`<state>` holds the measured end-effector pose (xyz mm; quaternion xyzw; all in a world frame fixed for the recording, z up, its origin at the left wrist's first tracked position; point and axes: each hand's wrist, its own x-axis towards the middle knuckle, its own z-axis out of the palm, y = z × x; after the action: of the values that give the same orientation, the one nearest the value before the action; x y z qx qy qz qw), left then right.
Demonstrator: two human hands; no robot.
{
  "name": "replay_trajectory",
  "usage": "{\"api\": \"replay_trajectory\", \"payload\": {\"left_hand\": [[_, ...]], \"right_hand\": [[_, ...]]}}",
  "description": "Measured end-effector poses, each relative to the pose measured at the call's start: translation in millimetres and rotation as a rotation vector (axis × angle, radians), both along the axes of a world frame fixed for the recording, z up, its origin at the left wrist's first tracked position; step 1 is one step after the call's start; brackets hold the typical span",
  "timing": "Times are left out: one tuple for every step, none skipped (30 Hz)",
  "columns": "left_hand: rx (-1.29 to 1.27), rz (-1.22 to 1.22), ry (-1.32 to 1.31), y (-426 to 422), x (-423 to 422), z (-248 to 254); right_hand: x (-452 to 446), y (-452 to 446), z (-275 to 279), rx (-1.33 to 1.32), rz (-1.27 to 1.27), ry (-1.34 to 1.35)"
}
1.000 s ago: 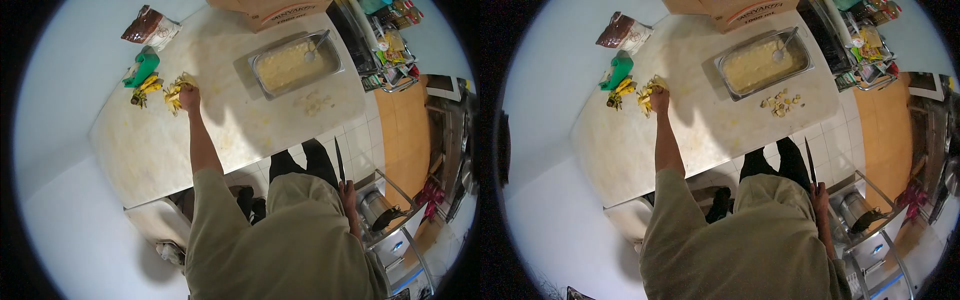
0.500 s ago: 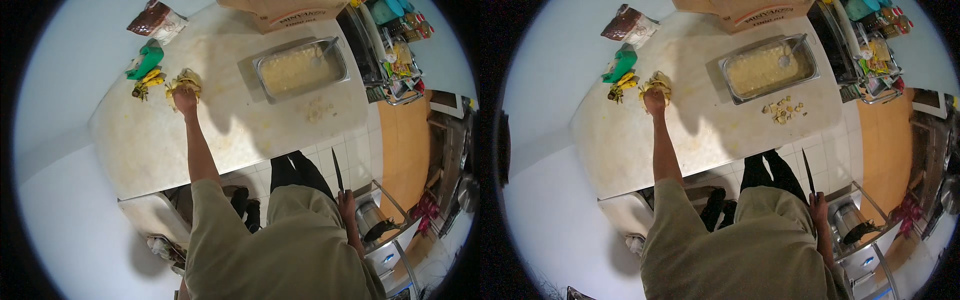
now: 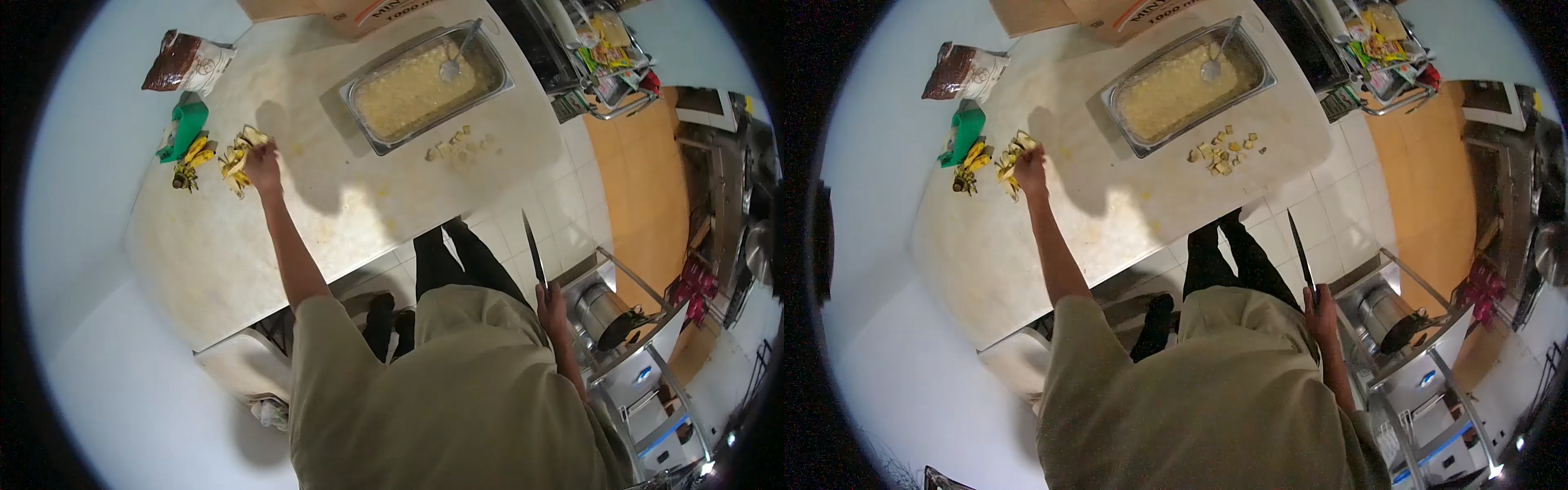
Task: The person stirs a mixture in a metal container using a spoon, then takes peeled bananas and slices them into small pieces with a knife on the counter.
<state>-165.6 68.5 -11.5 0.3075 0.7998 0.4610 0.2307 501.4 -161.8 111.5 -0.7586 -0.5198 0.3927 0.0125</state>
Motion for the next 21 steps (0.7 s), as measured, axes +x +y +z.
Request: {"api": "replay_trajectory", "payload": {"left_hand": [[-0.019,-0.041,-0.063,-11.1,37.4,29.0],[-0.056,-0.084,-0.118,-28.7,57.4,36.1],[-0.093,-0.122,-0.174,-46.4,75.3,42.4],[-0.099,-0.179,-0.289,-62.1,97.5,53.6],[-0.103,-0.234,-0.407,-75.7,121.8,65.7],[-0.13,-0.273,-0.466,-84.4,146.5,78.8],[-0.154,-0.311,-0.526,-90.1,168.1,88.5],[-0.181,-0.371,-0.513,-95.0,184.3,91.3],[-0.209,-0.431,-0.501,-99.5,199.3,93.0],[-0.215,-0.436,-0.515,-101.3,213.9,93.1],[-0.215,-0.456,-0.527,-103.8,226.1,95.8],[-0.213,-0.474,-0.536,-105.0,235.2,98.9],[-0.209,-0.491,-0.541,-105.0,242.5,101.3],[-0.211,-0.503,-0.531,-106.2,248.4,100.8],[-0.239,-0.509,-0.506,-108.3,251.1,95.8],[-0.268,-0.511,-0.478,-111.5,250.9,84.7],[-0.3,-0.507,-0.45,-115.9,249.4,68.9],[-0.222,-0.501,-0.37,-125.1,246.3,31.0],[-0.229,-0.462,-0.275,-130.5,247.0,14.3],[-0.241,-0.423,-0.18,-135.6,251.0,2.6],[-0.253,-0.386,-0.089,-140.3,253.4,-2.3]], "right_hand": [[-8.0,5.6,-1.1,0.017,0.001,0.017],[-14.2,8.7,-1.0,0.03,0.003,0.032],[-19.6,12.1,-0.9,0.044,0.007,0.045],[-26.0,19.1,-2.5,0.013,0.02,0.053],[-30.9,26.1,-2.9,-0.016,0.034,0.06],[-33.7,29.7,-10.6,-0.01,0.056,0.08],[-38.6,38.8,-10.5,-0.017,0.099,0.103],[-44.0,48.3,-9.6,-0.025,0.143,0.126],[-49.7,57.9,-7.4,-0.013,0.173,0.138],[-56.1,67.6,-4.6,-0.002,0.201,0.15],[-59.9,75.4,-2.1,0.009,0.231,0.164],[-63.1,82.3,-1.0,0.051,0.255,0.182],[-66.5,90.1,-0.9,0.096,0.282,0.201],[-67.6,96.8,-1.2,0.141,0.311,0.224],[-68.2,102.7,-2.7,0.15,0.334,0.218],[-70.6,107.9,-5.3,0.158,0.36,0.215],[-74.1,112.9,-8.8,0.164,0.39,0.216],[-77.5,118.1,-12.6,0.177,0.428,0.216],[-80.9,123.6,-17.0,0.187,0.47,0.219],[-85.2,127.9,-22.3,0.197,0.513,0.223],[-89.1,131.4,-28.2,0.21,0.559,0.236]]}}
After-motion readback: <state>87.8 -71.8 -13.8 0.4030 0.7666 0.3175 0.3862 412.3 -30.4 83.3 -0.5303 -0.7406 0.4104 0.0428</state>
